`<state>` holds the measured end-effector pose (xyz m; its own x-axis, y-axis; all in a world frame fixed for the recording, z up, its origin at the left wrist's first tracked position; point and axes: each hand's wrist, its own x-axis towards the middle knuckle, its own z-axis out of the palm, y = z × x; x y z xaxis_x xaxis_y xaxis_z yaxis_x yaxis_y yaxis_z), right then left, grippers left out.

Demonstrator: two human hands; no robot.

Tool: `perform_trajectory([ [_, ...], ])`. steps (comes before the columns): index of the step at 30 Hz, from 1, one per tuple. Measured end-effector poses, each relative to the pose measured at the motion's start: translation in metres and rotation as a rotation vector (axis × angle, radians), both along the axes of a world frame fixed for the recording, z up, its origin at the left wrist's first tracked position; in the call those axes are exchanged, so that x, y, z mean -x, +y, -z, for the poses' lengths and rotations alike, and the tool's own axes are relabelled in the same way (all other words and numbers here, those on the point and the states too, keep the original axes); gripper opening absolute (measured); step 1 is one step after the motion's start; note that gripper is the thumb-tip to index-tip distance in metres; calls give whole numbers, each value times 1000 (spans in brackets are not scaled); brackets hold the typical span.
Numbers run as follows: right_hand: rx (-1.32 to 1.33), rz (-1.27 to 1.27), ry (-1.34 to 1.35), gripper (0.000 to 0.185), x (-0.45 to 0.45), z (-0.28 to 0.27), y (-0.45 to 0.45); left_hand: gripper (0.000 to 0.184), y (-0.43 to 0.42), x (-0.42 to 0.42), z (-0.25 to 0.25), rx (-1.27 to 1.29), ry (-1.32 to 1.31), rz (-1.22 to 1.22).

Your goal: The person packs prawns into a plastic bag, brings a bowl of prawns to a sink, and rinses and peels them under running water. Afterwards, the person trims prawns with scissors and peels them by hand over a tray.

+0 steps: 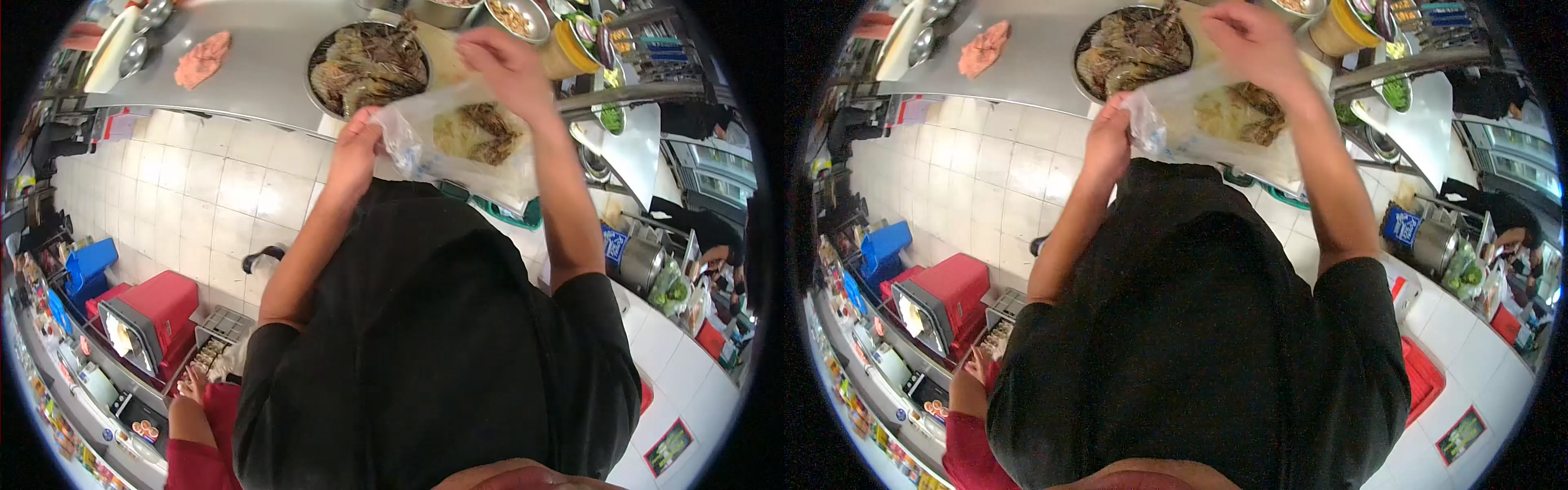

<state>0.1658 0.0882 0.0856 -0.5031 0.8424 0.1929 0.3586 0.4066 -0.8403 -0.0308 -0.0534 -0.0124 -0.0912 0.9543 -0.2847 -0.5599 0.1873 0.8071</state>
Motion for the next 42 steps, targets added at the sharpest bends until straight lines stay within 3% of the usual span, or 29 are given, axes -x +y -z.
perform_trajectory([
  [4, 381, -316, -336, 14, -79, 7, -26, 18, 13, -7, -14, -40, -46, 22],
  [7, 126, -140, -687, 21, -106, 83, -32, 18, 20, -20, -23, -85, -12, 103],
  [9, 17, -89, -777, 27, -135, 130, -35, 17, 21, -29, -27, -95, 27, 162],
  [12, -115, -36, -841, 33, -158, 136, -52, 22, 18, -32, -19, -78, 114, 341],
  [16, -255, -67, -843, 40, -171, 147, -67, 20, 18, -49, -16, -78, 72, 310],
  [19, -132, -120, -964, 42, -165, 146, -66, 18, 20, -58, -21, -89, 85, 279],
  [22, 4, -77, -927, 39, -166, 142, -68, 19, 17, -57, -26, -86, 112, 270],
  [25, -190, -66, -661, 32, -160, 129, -76, 19, 14, -56, -24, -58, 108, 244],
  [28, -284, -173, -581, 30, -154, 153, -80, 20, 11, -57, -20, -60, 114, 236],
  [34, -179, -198, -659, 30, -153, 157, -76, 20, 6, -53, -15, -48, 100, 203],
  [40, 346, 110, -189, 22, -163, 167, -68, 20, 8, -51, -12, -27, 65, 146],
  [42, 326, 130, -135, 21, -169, 187, -65, 20, 8, -53, -16, -5, 72, 142],
])
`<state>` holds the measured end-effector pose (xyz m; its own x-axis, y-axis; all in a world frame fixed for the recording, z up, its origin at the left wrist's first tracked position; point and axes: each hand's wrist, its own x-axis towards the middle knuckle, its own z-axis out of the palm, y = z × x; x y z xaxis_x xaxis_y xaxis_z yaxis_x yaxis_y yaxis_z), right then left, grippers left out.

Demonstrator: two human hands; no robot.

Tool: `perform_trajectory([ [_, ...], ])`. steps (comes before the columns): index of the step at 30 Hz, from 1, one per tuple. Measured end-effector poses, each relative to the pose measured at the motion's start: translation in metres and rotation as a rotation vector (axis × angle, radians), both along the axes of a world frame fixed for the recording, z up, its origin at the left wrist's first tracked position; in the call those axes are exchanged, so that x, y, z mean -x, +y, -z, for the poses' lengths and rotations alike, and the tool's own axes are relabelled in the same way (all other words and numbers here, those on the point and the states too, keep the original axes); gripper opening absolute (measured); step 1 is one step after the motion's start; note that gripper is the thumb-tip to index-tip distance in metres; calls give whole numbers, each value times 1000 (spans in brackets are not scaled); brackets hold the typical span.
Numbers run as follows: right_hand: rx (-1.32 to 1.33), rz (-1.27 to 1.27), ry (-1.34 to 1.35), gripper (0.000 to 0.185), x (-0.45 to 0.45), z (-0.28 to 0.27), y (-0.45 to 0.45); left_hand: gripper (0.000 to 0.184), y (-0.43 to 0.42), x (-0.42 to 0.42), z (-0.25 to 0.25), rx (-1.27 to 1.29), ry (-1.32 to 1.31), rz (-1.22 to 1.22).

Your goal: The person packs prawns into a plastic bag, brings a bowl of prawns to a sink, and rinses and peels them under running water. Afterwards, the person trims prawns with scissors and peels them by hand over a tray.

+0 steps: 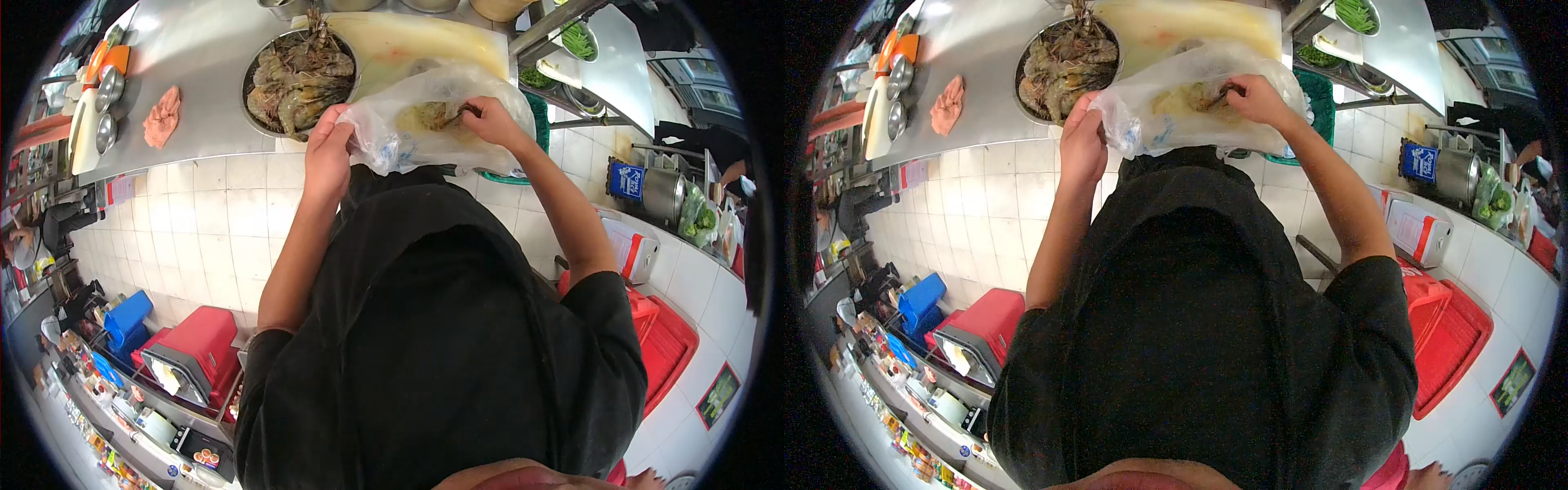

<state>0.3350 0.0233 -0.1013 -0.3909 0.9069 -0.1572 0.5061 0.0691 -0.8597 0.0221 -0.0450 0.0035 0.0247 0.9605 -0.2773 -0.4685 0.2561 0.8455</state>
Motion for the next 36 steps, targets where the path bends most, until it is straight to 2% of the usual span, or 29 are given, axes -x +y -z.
perform_trajectory([
  [5, -32, 94, 53, 19, 2, 19, 4, 20, 3, 2, 11, -11, -8, 15],
  [7, -19, 211, 78, 17, 12, -5, 0, 20, 4, 3, 13, -13, -6, 11],
  [10, -83, 191, 79, 17, 14, -23, 1, 21, 4, 4, 18, -23, -2, 21],
  [13, -645, -222, -290, 15, 26, -35, 1, 21, 3, 5, 23, -25, -17, 37],
  [16, -409, -420, -578, 22, 42, -41, -7, 20, 3, 1, 22, -22, -24, 40],
  [19, -464, -416, -499, 22, 48, -32, -3, 20, 3, 2, 19, -31, -22, 34],
  [22, -294, -430, -773, 20, 55, -53, -2, 20, 2, 4, 22, -55, -33, 43],
  [25, -306, -309, -651, 17, 47, -45, 6, 20, 1, 7, 24, -45, -31, 28],
  [28, 34, -156, -337, 17, 41, -74, 9, 19, 1, 11, 27, -47, -17, 13],
  [31, 117, -49, -74, 18, 34, -77, 6, 20, 1, 12, 32, -50, -10, 11],
  [34, 119, -82, -22, 11, 35, -94, 6, 20, 3, 13, 36, -43, 3, 23],
  [36, 164, -18, 32, 15, 44, -122, 1, 20, 4, 10, 35, -42, 3, 20],
])
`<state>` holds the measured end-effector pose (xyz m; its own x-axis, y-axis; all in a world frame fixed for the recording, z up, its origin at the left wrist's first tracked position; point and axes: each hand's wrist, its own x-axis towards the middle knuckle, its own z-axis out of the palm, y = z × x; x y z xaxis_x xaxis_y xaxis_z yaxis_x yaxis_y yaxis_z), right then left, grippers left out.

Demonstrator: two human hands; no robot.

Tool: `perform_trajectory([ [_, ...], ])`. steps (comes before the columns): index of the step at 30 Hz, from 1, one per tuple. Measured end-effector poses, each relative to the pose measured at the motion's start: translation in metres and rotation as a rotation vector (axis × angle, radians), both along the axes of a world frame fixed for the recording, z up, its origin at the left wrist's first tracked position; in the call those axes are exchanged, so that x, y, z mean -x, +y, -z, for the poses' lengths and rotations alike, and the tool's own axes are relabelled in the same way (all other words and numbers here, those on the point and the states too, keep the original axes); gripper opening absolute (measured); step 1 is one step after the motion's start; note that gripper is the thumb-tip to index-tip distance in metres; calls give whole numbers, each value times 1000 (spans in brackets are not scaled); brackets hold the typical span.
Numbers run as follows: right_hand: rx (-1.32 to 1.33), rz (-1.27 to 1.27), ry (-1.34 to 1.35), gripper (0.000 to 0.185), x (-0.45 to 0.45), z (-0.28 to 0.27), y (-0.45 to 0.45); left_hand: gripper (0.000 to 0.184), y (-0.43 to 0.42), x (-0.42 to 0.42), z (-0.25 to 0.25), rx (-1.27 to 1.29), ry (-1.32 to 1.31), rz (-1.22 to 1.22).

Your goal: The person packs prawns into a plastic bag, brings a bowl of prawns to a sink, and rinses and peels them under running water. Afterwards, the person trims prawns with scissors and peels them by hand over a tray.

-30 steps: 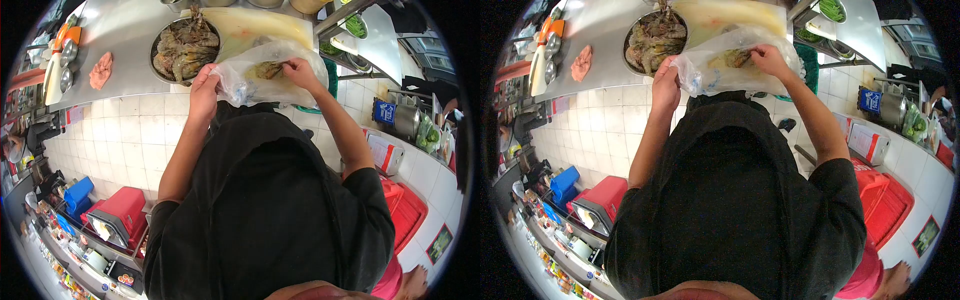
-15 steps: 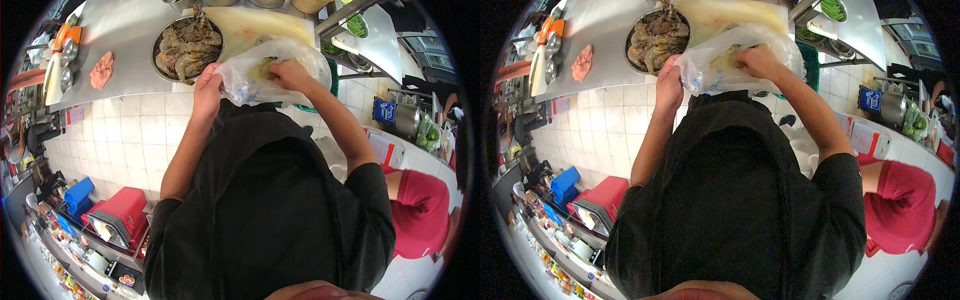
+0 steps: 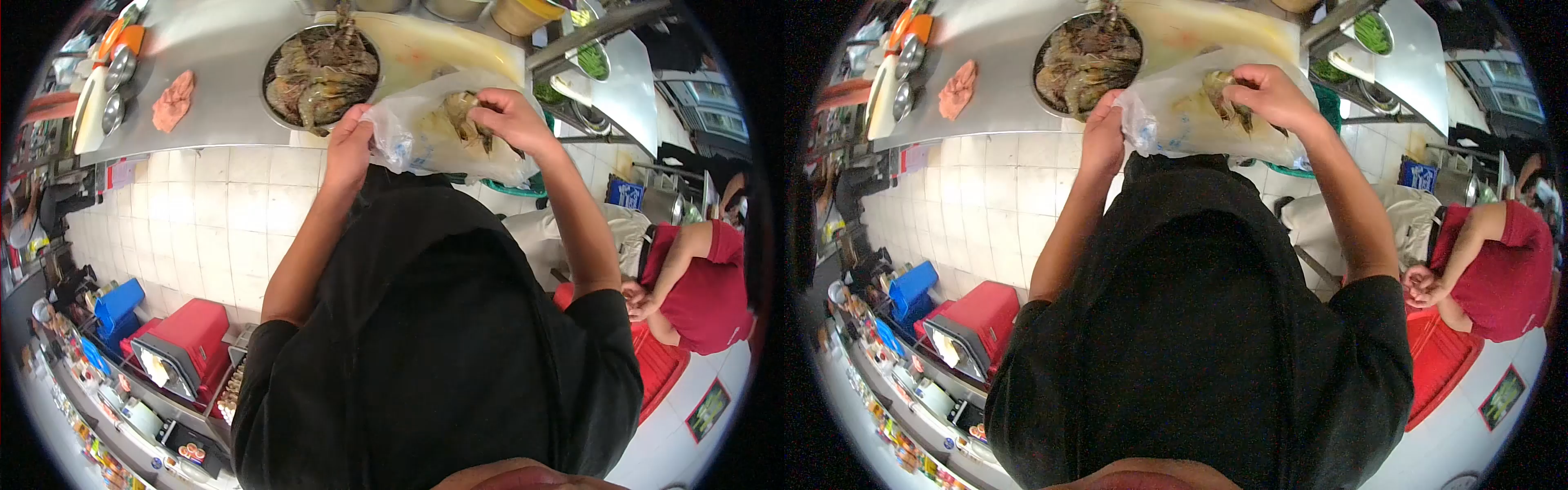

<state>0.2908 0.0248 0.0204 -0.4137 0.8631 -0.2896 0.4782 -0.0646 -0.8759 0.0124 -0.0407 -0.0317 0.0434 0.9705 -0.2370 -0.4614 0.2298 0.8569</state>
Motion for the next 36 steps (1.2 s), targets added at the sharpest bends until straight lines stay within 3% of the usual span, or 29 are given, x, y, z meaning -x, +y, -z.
perform_trajectory([
  [2, 142, 56, 80, 17, 14, -40, -2, 20, 1, -1, -2, 27, 55, 6],
  [5, -63, 46, 169, 16, 39, -78, 8, 20, -1, -3, 6, 26, 30, 25],
  [6, -139, 24, 86, 17, 48, -85, 17, 21, -3, -6, 6, 30, 23, 24],
  [9, -425, -35, -104, 25, 85, -84, 55, 20, -3, -8, 23, 23, 7, 32],
  [11, -640, -77, -50, 28, 120, -62, 85, 20, -5, -8, 27, -6, -1, 15],
  [13, -453, -36, -183, 31, 164, -68, 89, 19, -11, -6, 9, 30, 3, 15],
  [18, -803, -296, -408, 37, 225, -1, 123, 18, -15, 9, 17, -16, 79, 20],
  [22, -788, -286, -250, 39, 227, 2, 124, 18, -21, 23, 6, -23, 93, -48],
  [25, -533, -46, -67, 37, 185, -52, 107, 20, -17, 30, 1, 6, 87, -86],
  [27, -405, 90, -102, 26, 129, -77, 110, 20, -11, 32, -13, 24, 28, -80],
  [28, -492, 216, 41, 30, 87, -66, 115, 20, -8, 28, -21, 9, 21, -80],
  [29, -399, 364, 36, 27, 61, -86, 97, 20, -2, 26, -30, -9, 19, -83],
  [30, -557, 386, -108, 27, 11, -70, 108, 20, 4, 24, -37, -30, 20, -85],
  [32, -590, 496, -114, 28, -49, -65, 92, 20, 15, 17, -46, -79, -11, -64],
  [36, -511, 686, -511, 55, -143, 9, 79, 19, 38, -2, -62, -147, -74, -26],
])
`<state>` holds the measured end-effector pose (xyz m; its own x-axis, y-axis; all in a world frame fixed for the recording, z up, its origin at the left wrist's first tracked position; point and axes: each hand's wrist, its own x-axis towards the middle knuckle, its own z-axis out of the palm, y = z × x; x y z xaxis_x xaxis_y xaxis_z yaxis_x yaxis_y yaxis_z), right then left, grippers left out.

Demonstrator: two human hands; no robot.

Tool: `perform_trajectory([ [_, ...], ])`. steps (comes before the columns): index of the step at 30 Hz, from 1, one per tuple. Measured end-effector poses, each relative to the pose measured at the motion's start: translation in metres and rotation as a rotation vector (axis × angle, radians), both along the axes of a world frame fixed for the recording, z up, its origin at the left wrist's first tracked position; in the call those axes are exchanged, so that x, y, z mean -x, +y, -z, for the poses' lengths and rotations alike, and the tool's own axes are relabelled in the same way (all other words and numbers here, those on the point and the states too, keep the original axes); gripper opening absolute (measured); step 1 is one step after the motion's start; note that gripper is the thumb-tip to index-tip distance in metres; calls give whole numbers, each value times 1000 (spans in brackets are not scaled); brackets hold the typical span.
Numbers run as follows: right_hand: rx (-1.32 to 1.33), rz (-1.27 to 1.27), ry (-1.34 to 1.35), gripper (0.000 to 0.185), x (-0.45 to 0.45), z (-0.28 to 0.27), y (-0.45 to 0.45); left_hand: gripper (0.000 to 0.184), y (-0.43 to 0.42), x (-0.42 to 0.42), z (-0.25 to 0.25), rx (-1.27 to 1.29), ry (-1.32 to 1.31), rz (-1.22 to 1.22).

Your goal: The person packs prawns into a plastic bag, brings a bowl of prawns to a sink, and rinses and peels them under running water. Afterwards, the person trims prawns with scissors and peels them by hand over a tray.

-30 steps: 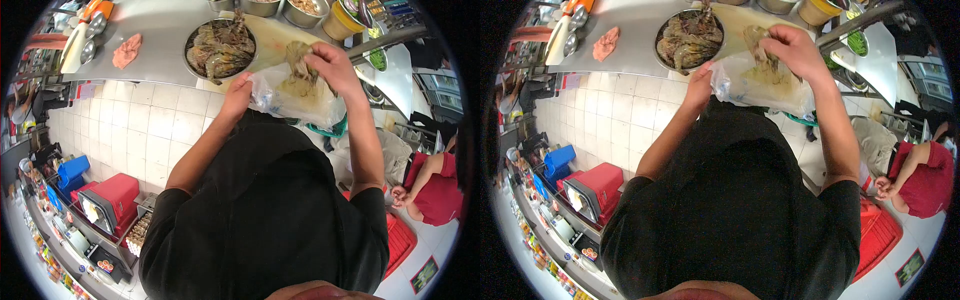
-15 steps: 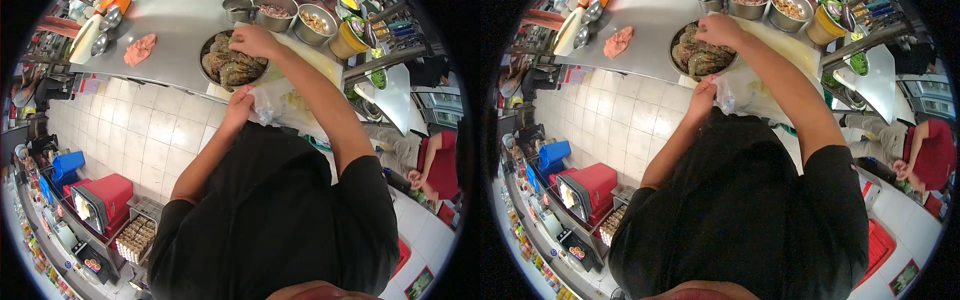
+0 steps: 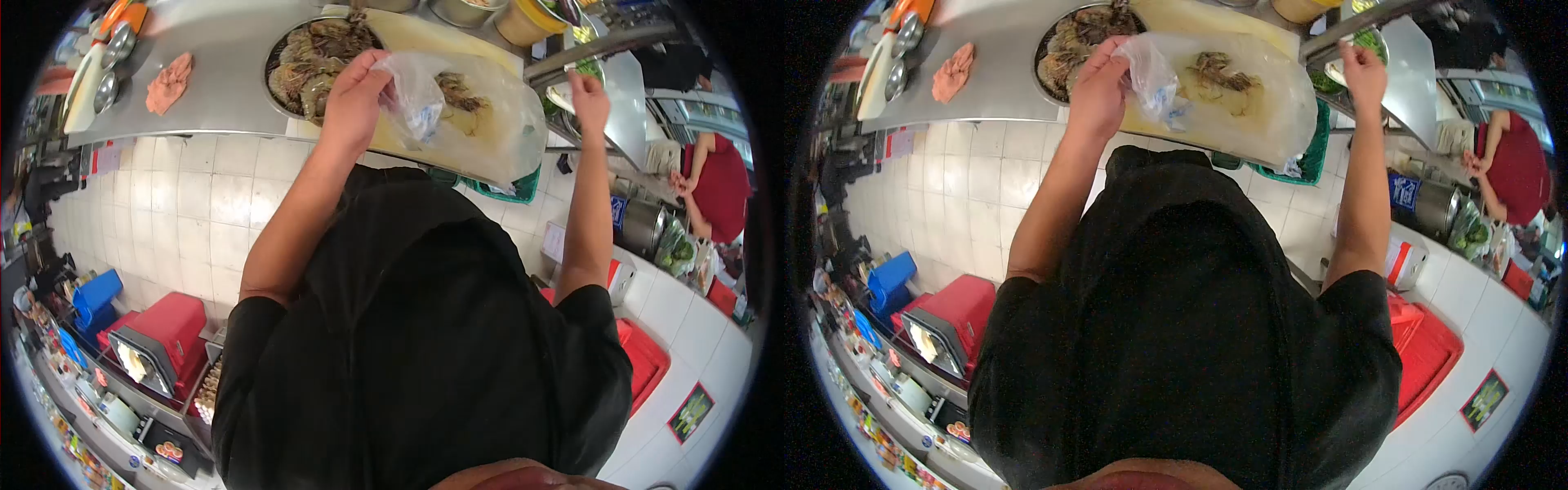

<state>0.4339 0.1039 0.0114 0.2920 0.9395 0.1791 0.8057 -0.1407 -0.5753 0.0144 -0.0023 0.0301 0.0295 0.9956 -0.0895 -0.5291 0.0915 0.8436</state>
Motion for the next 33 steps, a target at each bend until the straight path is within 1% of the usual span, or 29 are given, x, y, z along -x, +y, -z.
perform_trajectory([
  [1, 90, 36, -114, 62, -14, 19, -6, 19, 6, -5, -2, -20, -21, 15],
  [2, 164, 113, -121, 72, -34, 52, -10, 19, 10, -9, -4, -20, -18, 17],
  [3, 49, 160, -260, 71, -33, 62, -22, 19, 12, -13, -8, -10, -12, 28],
  [5, -265, 188, -198, 49, -27, 65, -35, 20, 16, -17, -18, 5, -3, 25],
  [6, -266, 91, 36, 41, -7, 50, -46, 20, 18, -16, -17, -8, -2, 19],
  [8, -260, -88, 508, 23, 56, 2, -77, 19, 20, -18, -12, -28, 3, 22],
  [9, -295, -351, 615, 11, 82, -2, -86, 19, 22, -21, -12, -16, -6, 16],
  [10, -179, -490, 484, 13, 110, -7, -90, 19, 21, -23, -11, 0, -14, 8],
  [12, -24, -681, 324, 16, 155, 7, -75, 19, 20, -25, -11, 6, -9, 2],
  [14, 37, -627, 45, 32, 167, 53, -45, 18, 16, -24, -11, -3, 18, 3],
  [17, 508, -568, -131, 44, 182, 49, -22, 17, 9, -18, -11, -27, 44, 0],
  [18, 472, -662, -2, 46, 177, 77, -5, 17, 8, -16, -8, -18, 56, -25],
  [19, 438, -752, 127, 47, 165, 128, 16, 17, 5, -13, -3, -7, 65, -47],
  [20, 404, -841, 257, 49, 158, 154, 27, 17, 4, -12, 0, 5, 73, -70],
  [22, 527, -873, -37, 48, 168, 133, 30, 18, -1, -7, 4, 17, 61, -94],
  [24, 617, -828, -127, 46, 178, 105, 26, 19, -5, -3, 4, 28, 36, -137],
  [26, 687, -713, -10, 44, 184, 81, 7, 20, -9, 2, 1, 45, -2, -203],
  [29, 582, -798, -86, 41, 185, 36, -20, 20, -9, 16, 11, 47, -23, -232],
  [31, 483, -973, -46, 34, 181, -8, -37, 19, -12, 19, 15, 65, 6, -239],
  [33, 418, -1001, 178, 28, 174, -30, -45, 19, -14, 26, 20, 91, 71, -236],
])
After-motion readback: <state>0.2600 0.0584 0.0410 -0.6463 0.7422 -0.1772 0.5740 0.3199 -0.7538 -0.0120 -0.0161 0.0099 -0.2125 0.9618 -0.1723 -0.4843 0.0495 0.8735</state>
